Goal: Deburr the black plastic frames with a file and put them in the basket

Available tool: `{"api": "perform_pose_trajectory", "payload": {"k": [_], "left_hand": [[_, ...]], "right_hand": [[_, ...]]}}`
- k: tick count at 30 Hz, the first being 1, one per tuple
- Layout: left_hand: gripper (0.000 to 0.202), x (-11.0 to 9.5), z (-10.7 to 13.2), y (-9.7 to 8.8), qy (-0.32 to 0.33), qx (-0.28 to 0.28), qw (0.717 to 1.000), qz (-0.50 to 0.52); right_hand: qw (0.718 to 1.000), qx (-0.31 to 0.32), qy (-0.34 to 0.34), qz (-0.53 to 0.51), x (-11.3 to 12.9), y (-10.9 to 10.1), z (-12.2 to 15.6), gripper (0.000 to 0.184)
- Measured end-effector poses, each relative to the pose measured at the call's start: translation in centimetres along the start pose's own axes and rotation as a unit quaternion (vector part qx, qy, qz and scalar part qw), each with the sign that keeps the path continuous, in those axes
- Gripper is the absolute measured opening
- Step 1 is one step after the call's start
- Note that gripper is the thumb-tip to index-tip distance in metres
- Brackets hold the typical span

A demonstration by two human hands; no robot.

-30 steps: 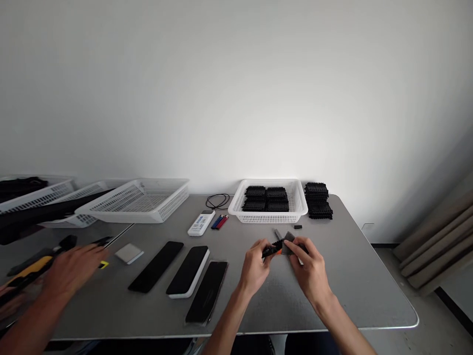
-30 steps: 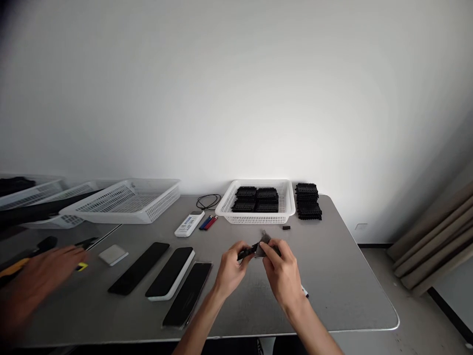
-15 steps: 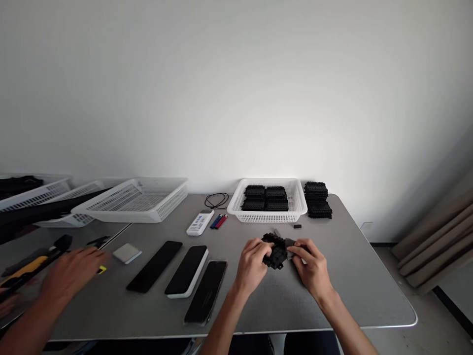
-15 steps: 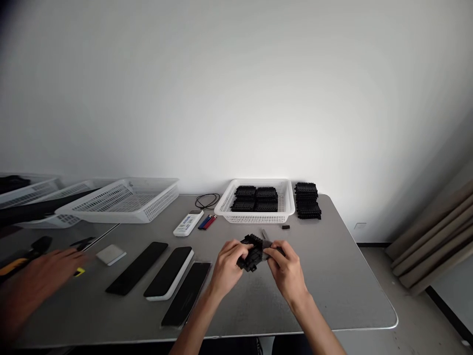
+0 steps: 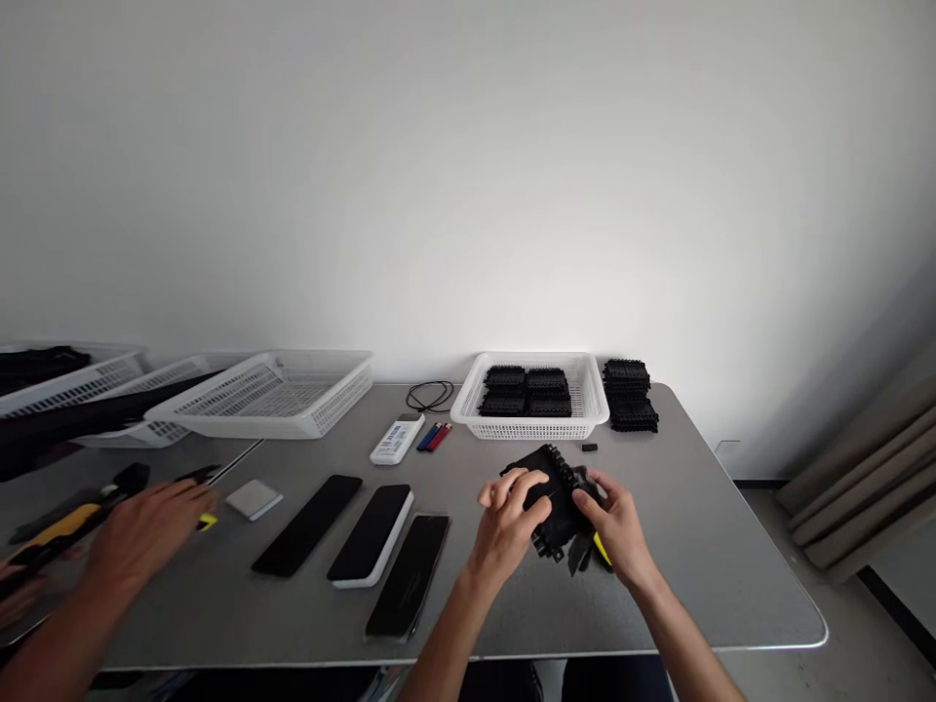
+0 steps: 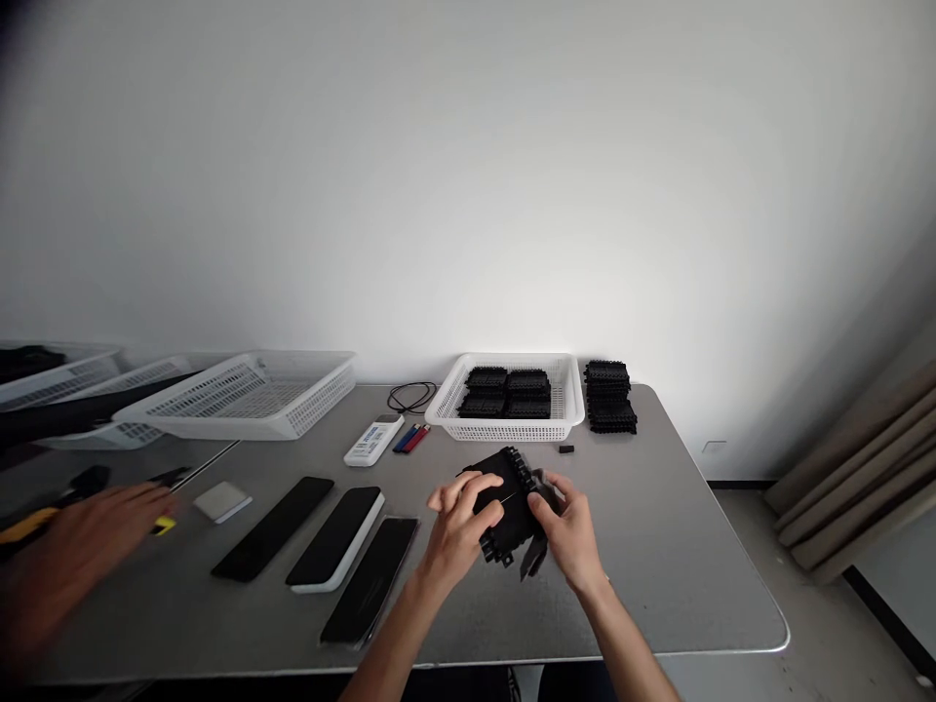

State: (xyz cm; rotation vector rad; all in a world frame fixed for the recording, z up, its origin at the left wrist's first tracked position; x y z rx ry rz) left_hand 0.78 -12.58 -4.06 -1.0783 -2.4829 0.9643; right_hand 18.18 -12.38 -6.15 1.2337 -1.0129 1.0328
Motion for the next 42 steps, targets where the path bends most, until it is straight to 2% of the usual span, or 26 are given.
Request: {"api": "perform_pose_trajectory", "payload": {"k": [2,4,5,6,7,9,10,11,12,14,16,19,21,24,27,29,33,35,39,41,42], "left_hand": [[0.029,0.3,0.6,0.6,-0.062,-0.036,0.997,0.038],[0.031,0.6,1.1,1.4,-0.17,-0.106,0.97,0.137],[0.039,0.7,1.3,1.8,-0.237,-0.143,0.937,0.214],[0.047,0.7,1.6,2.3,-0.303,-0.169,0.887,0.305],[0.051,0.6,1.7,2.8,-0.359,-0.179,0.824,0.399],[0.055,0.1,1.9,3.7,-0.434,-0.168,0.7,0.542],[0.057,-0.1,1.9,4.0,-0.456,-0.157,0.655,0.581],[0.058,-0.3,2.0,4.2,-0.473,-0.153,0.63,0.597],[0.058,-0.3,2.0,4.3,-0.487,-0.155,0.62,0.596],[0.058,-0.1,2.0,4.2,-0.506,-0.168,0.626,0.57],[0.057,0.2,2.0,4.0,-0.511,-0.17,0.647,0.54],[0.051,0.4,1.9,3.6,-0.493,-0.131,0.684,0.522],[0.046,0.2,1.8,3.4,-0.477,-0.091,0.703,0.519],[0.042,-0.1,1.5,3.1,-0.457,-0.048,0.723,0.516],[0.04,0.0,1.2,2.5,-0.439,-0.031,0.738,0.511],[0.039,0.2,0.9,2.2,-0.43,-0.014,0.738,0.52],[0.04,0.5,0.6,1.5,-0.419,0.007,0.736,0.531],[0.042,0.5,0.6,1.4,-0.426,0.005,0.731,0.534],[0.046,0.6,1.0,1.4,-0.463,-0.015,0.692,0.554],[0.048,0.8,1.3,1.6,-0.486,-0.028,0.668,0.562],[0.048,0.9,1.5,1.7,-0.501,-0.042,0.652,0.567]], "right_hand": [[0.997,0.017,0.021,-0.073,-0.5,0.3,-0.1,0.04],[0.994,-0.006,0.009,-0.111,-0.7,0.5,-0.2,0.039],[0.993,-0.023,-0.001,-0.12,-0.8,0.6,-0.2,0.039],[0.991,-0.039,-0.009,-0.124,-0.9,0.7,-0.2,0.039],[0.991,-0.051,-0.018,-0.124,-1.0,0.8,-0.2,0.04],[0.991,-0.059,-0.032,-0.112,-1.3,1.1,-0.2,0.04],[0.993,-0.055,-0.039,-0.099,-1.4,1.2,-0.2,0.04],[0.994,-0.048,-0.047,-0.083,-1.6,1.2,-0.2,0.039],[0.996,-0.038,-0.057,-0.063,-1.6,1.2,-0.2,0.038],[0.997,-0.016,-0.08,-0.015,-1.5,0.9,-0.2,0.032],[0.995,-0.02,-0.094,0.032,-1.0,0.2,-0.3,0.031],[0.986,-0.078,-0.118,0.09,0.7,-0.9,-0.9,0.034],[0.973,-0.084,-0.164,0.139,2.5,-1.0,-1.4,0.033],[0.94,0.017,-0.237,0.246,5.4,-0.2,-2.2,0.027],[0.898,0.14,-0.254,0.332,7.3,0.8,-2.8,0.029],[0.881,0.175,-0.257,0.356,7.9,1.2,-3.1,0.031],[0.876,0.178,-0.277,0.351,8.1,1.4,-3.7,0.033],[0.873,0.197,-0.266,0.359,8.0,1.0,-4.0,0.032],[0.874,0.246,-0.21,0.363,7.9,-0.9,-4.5,0.028],[0.892,0.228,-0.189,0.342,7.5,-2.2,-4.9,0.026],[0.906,0.193,-0.182,0.331,7.0,-2.8,-5.0,0.025]]}}
Point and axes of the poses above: each hand's wrist, its own z-axis away from the middle knuckle, its own y-axis out of the palm, x = y × z, the point moved 2 cm from there along -z, towards the middle knuckle, and after that the axes turned 7 degrees about y, right-handed, at the moved point
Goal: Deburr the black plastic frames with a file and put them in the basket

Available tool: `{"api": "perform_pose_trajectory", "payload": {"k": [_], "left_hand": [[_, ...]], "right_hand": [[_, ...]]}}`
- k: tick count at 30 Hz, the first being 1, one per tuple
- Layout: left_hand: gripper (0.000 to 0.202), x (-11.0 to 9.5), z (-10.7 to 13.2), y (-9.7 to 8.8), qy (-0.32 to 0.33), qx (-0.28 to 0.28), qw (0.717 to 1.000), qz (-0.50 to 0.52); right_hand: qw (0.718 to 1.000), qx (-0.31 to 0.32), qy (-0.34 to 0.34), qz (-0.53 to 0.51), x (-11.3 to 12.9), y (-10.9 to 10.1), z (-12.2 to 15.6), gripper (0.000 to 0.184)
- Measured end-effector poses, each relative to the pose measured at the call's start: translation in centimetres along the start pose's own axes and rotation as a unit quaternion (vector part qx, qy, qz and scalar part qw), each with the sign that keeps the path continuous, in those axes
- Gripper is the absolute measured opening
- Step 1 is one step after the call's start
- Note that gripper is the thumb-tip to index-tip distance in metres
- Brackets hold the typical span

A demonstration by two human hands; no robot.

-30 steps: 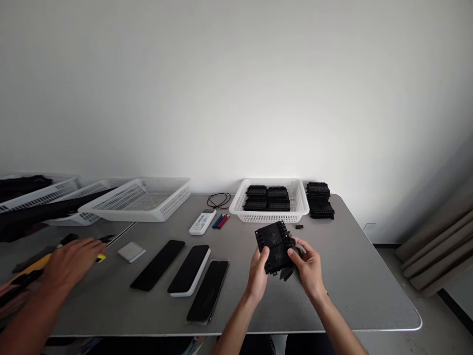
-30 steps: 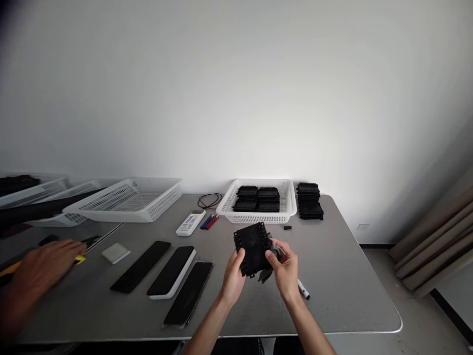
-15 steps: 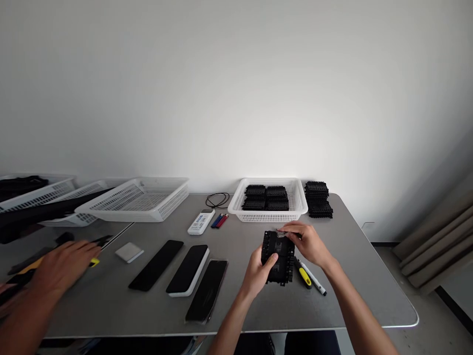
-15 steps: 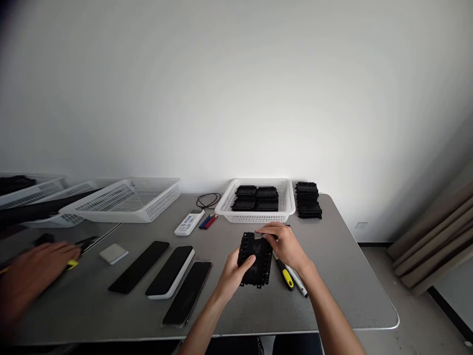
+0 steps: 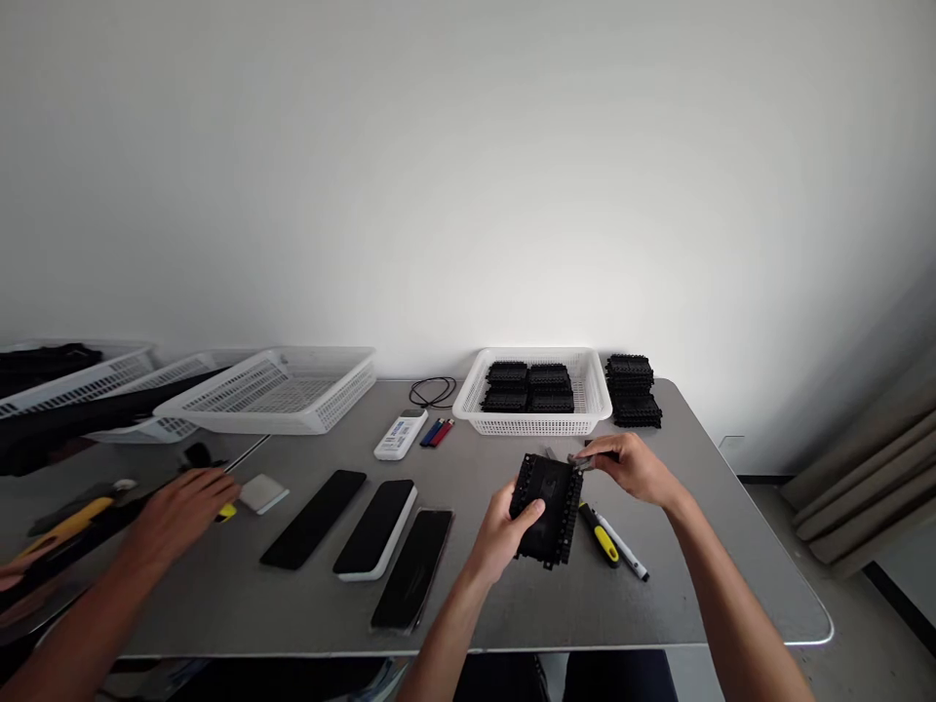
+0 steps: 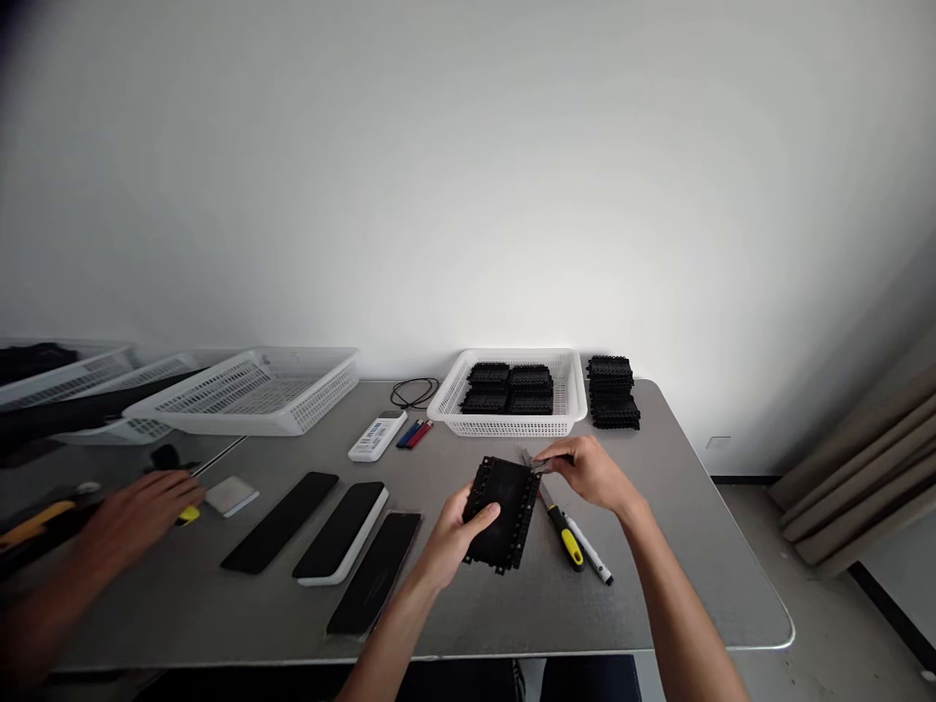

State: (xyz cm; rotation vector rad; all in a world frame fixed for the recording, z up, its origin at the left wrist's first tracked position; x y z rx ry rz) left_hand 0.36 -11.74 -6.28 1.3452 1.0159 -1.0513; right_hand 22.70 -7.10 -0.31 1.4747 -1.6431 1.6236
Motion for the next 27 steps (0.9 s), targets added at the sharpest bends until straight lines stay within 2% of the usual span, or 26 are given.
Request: {"api": "perform_pose_trajectory", "payload": {"k": [3,4,5,8,11,13,15,18,21,24,27], "left_hand": [[0.046,0.6,-0.5,-0.4,-0.046,-0.064,0.991,0.104],[0.045,0.8,-0.7,-0.5,-0.067,-0.085,0.983,0.151],[0.043,1.0,-0.9,-0.5,-0.087,-0.1,0.971,0.198],[0.037,1.5,-1.3,0.0,-0.12,-0.102,0.936,0.315],[0.041,1.8,-1.5,0.8,-0.116,-0.038,0.92,0.373],[0.048,1.9,-1.5,1.1,-0.11,0.004,0.914,0.39],[0.055,2.0,-1.4,1.1,-0.107,0.035,0.909,0.401],[0.059,1.9,-1.4,0.5,-0.092,0.047,0.905,0.413],[0.059,1.8,-1.6,-0.5,-0.078,0.038,0.911,0.402],[0.063,2.0,-1.6,-1.3,-0.067,0.013,0.928,0.366],[0.064,2.2,-1.6,-1.7,-0.066,-0.016,0.939,0.336]], "right_hand": [[0.982,-0.165,0.086,-0.017,-2.7,1.0,1.0,0.028],[0.97,-0.213,0.112,-0.022,-3.6,1.8,1.5,0.029],[0.963,-0.234,0.132,-0.027,-4.5,3.1,1.9,0.029],[0.964,-0.216,0.157,-0.007,-6.3,7.7,3.0,0.024],[0.974,-0.162,0.149,0.059,-6.9,11.9,3.7,0.024],[0.974,-0.127,0.151,0.113,-6.9,13.7,4.0,0.027],[0.973,-0.087,0.153,0.147,-6.8,14.7,4.4,0.03],[0.978,-0.051,0.136,0.148,-6.7,14.7,4.8,0.032],[0.976,-0.102,0.127,0.145,-7.0,12.9,5.3,0.031],[0.953,-0.171,0.154,0.198,-8.1,10.4,6.4,0.031],[0.913,-0.181,0.233,0.282,-9.8,8.2,8.1,0.022]]}}
Point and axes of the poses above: each hand's wrist, its own z-axis away from the middle knuckle, its own y-axis out of the palm, x = y × z, the point moved 2 cm from there along -z, towards the middle knuckle, and after that the axes turned 7 degrees about y, right-handed, at the moved point
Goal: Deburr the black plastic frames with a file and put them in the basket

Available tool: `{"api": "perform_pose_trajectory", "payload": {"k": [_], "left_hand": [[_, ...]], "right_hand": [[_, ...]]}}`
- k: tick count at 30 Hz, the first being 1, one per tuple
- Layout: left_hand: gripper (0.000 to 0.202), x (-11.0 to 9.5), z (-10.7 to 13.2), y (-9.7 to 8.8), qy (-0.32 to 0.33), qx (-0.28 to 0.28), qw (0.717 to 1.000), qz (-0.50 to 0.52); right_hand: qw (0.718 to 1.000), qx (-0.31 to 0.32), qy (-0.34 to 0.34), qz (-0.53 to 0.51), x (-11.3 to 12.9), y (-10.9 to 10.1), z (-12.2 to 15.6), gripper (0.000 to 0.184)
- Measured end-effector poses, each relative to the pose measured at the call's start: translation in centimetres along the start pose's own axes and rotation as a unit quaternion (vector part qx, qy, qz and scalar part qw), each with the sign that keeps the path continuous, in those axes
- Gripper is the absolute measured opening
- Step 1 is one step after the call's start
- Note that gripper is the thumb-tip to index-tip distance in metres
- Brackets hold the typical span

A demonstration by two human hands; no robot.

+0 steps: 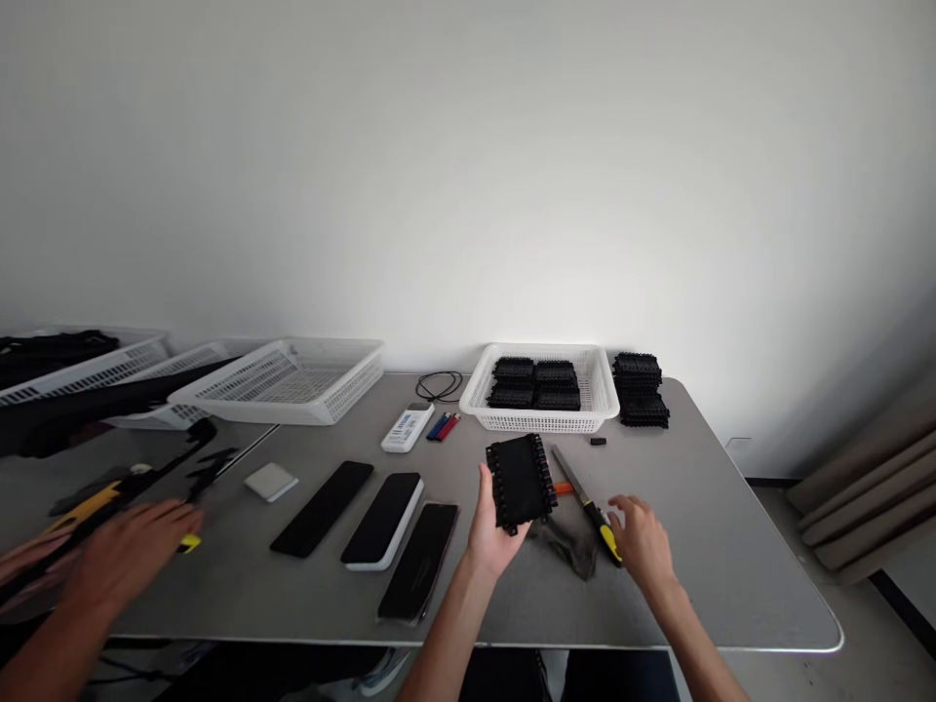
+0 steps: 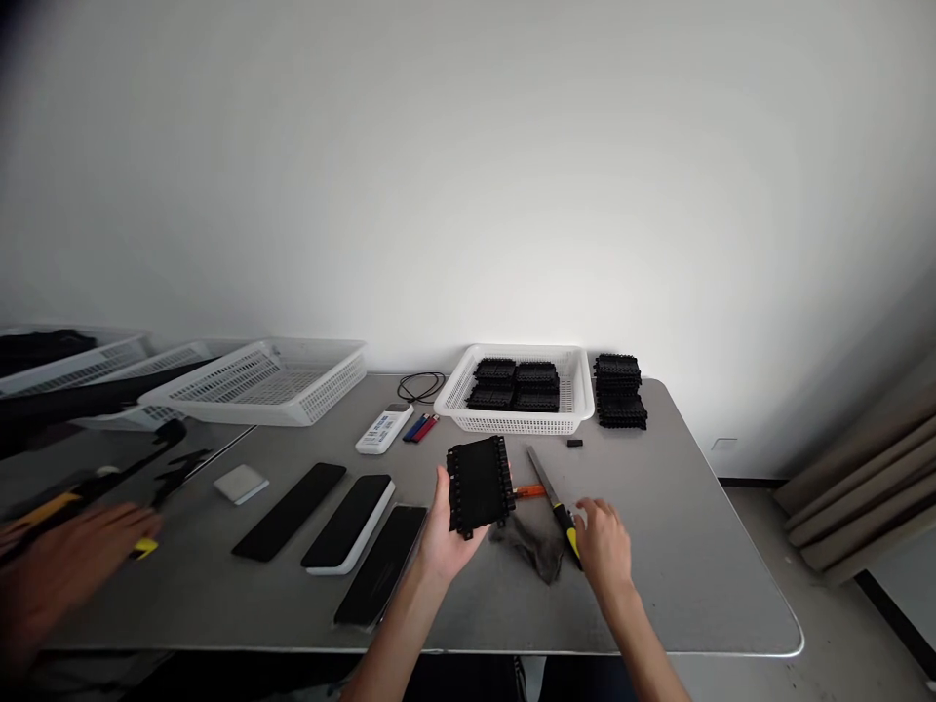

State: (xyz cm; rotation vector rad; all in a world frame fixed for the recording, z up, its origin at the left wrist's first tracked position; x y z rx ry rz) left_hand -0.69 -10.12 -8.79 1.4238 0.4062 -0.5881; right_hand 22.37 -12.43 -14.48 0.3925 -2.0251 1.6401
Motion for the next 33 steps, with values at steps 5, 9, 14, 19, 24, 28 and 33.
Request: {"api": "perform_pose_trajectory", "payload": {"k": [5,9,14,19,24,28,33], "left_hand": [[0.063,0.1,0.2,0.5,-0.027,-0.001,1.0,-0.008],[0.067,0.2,0.1,1.4,-0.04,0.014,0.999,-0.002],[0.07,0.2,-0.1,2.0,-0.053,0.028,0.998,-0.024],[0.059,0.6,-0.4,2.4,-0.047,0.024,0.996,-0.077],[0.054,1.0,-0.8,3.0,0.01,0.003,0.986,-0.169],[0.058,1.3,-1.2,3.3,0.105,0.016,0.959,-0.264],[0.058,1.7,-1.4,3.9,0.159,0.054,0.919,-0.358]], "right_hand": [[0.991,0.095,0.079,0.043,-4.3,-0.1,0.8,0.019],[0.989,0.135,0.056,-0.006,-5.8,0.5,1.3,0.015],[0.996,0.069,0.028,-0.046,-6.4,1.0,1.6,0.015],[0.976,-0.023,0.058,-0.209,-4.9,-0.9,1.3,0.026],[0.907,-0.03,0.068,-0.415,-1.9,-4.1,0.9,0.042],[0.834,-0.003,0.049,-0.55,1.0,-5.4,0.5,0.04],[0.778,0.089,0.035,-0.621,5.5,-4.7,-0.6,0.046]]}}
Point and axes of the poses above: each hand's wrist, its own z-axis away from the middle knuckle, its own y-axis out of the palm, x = y × z, the point moved 2 cm from there along -z, towards the middle knuckle, and after that the axes turned 7 degrees about y, right-handed, at the moved point
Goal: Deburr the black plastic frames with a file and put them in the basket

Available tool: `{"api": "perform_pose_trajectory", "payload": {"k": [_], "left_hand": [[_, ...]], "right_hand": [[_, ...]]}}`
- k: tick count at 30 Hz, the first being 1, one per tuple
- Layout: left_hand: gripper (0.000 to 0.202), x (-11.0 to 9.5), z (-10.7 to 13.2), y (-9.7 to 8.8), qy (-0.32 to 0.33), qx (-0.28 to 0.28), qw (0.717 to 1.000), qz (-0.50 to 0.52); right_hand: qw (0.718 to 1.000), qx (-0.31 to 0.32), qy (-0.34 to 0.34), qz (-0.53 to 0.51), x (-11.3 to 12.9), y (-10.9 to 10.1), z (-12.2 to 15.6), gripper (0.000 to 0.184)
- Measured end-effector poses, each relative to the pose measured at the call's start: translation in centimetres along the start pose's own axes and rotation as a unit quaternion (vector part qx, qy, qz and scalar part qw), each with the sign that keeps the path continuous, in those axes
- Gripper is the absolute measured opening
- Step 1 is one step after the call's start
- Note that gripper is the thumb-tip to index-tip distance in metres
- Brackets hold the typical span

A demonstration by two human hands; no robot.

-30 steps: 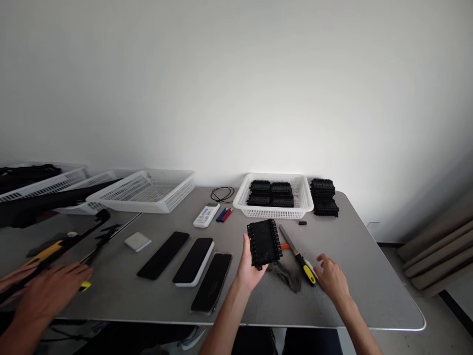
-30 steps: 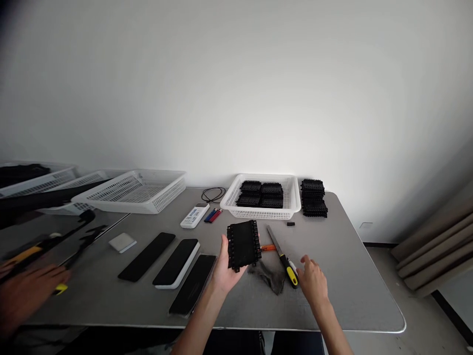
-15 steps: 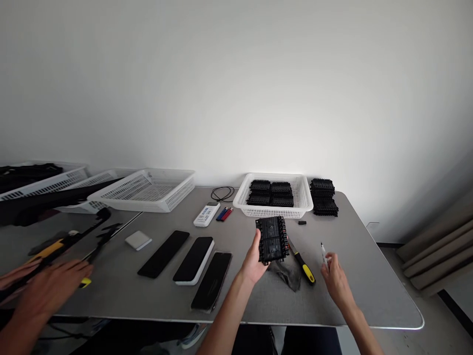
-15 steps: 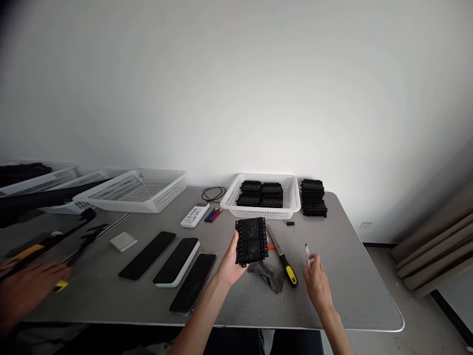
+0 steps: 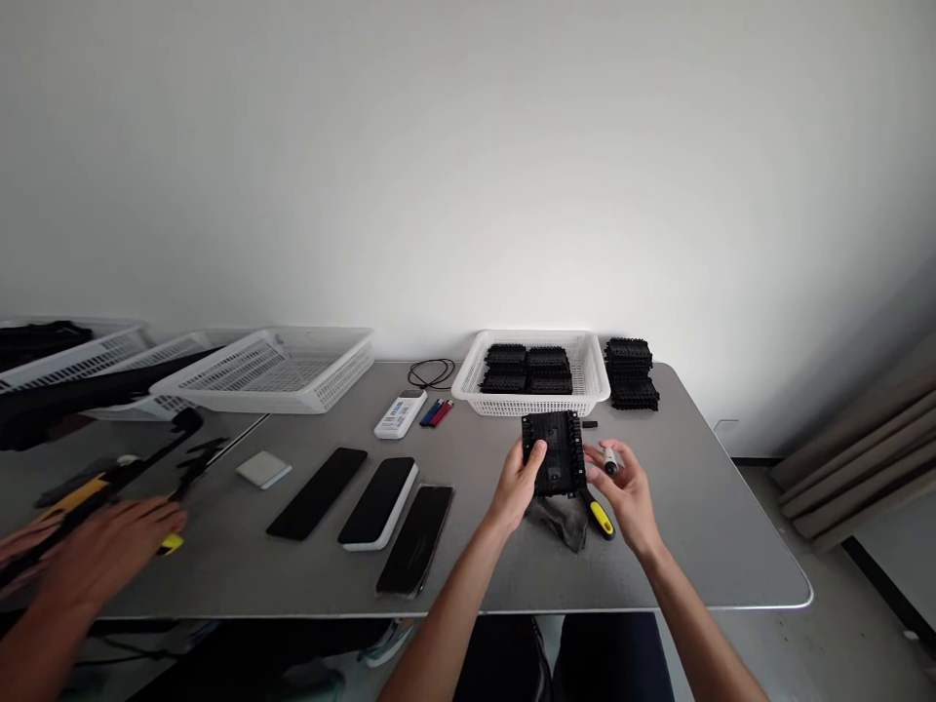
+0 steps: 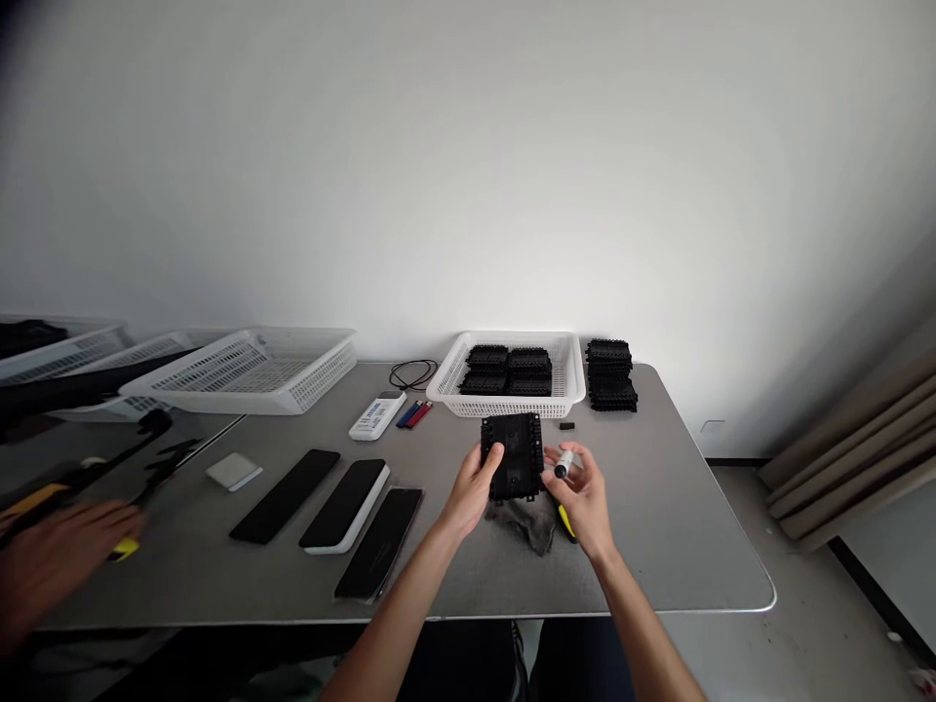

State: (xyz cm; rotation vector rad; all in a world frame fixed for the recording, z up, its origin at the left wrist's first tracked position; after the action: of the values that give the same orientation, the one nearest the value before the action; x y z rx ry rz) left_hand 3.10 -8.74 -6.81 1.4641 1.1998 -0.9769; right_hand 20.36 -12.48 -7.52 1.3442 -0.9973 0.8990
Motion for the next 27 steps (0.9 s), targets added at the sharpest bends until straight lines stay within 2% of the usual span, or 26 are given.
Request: {"api": "perform_pose_trajectory", "payload": {"k": [4,10,15,21,27], "left_hand": [[0.058,-0.4,-0.2,0.0,0.02,0.021,0.999,-0.045],[0.058,-1.1,-0.7,-0.4,0.016,0.025,0.999,-0.023],[0.063,-1.5,-0.3,-1.2,-0.046,0.071,0.996,0.02],[0.08,-1.7,0.2,-1.8,-0.087,0.038,0.995,-0.023],[0.073,-1.3,0.1,-1.8,-0.048,0.039,0.998,-0.014]], "right_hand": [[0.999,0.013,0.029,-0.037,-0.4,1.9,-1.3,0.048],[0.996,-0.01,0.049,-0.072,-0.7,2.2,-2.2,0.051],[0.994,-0.041,0.034,-0.094,-0.2,2.0,-2.6,0.053],[0.991,-0.054,0.054,-0.111,0.2,1.9,-2.7,0.055],[0.996,-0.035,0.017,-0.082,0.5,1.6,-2.9,0.047]]}}
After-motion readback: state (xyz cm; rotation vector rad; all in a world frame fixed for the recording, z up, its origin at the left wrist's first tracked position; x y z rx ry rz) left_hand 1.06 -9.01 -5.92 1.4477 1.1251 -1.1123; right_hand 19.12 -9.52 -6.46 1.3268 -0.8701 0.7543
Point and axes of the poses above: each hand's wrist, its own z-axis away from the middle knuckle, its own y-axis out of the palm, x = y × z, the point moved 2 cm from there along -z, towards the middle knuckle, and after that the axes turned 7 degrees about y, right-handed, at the moved point
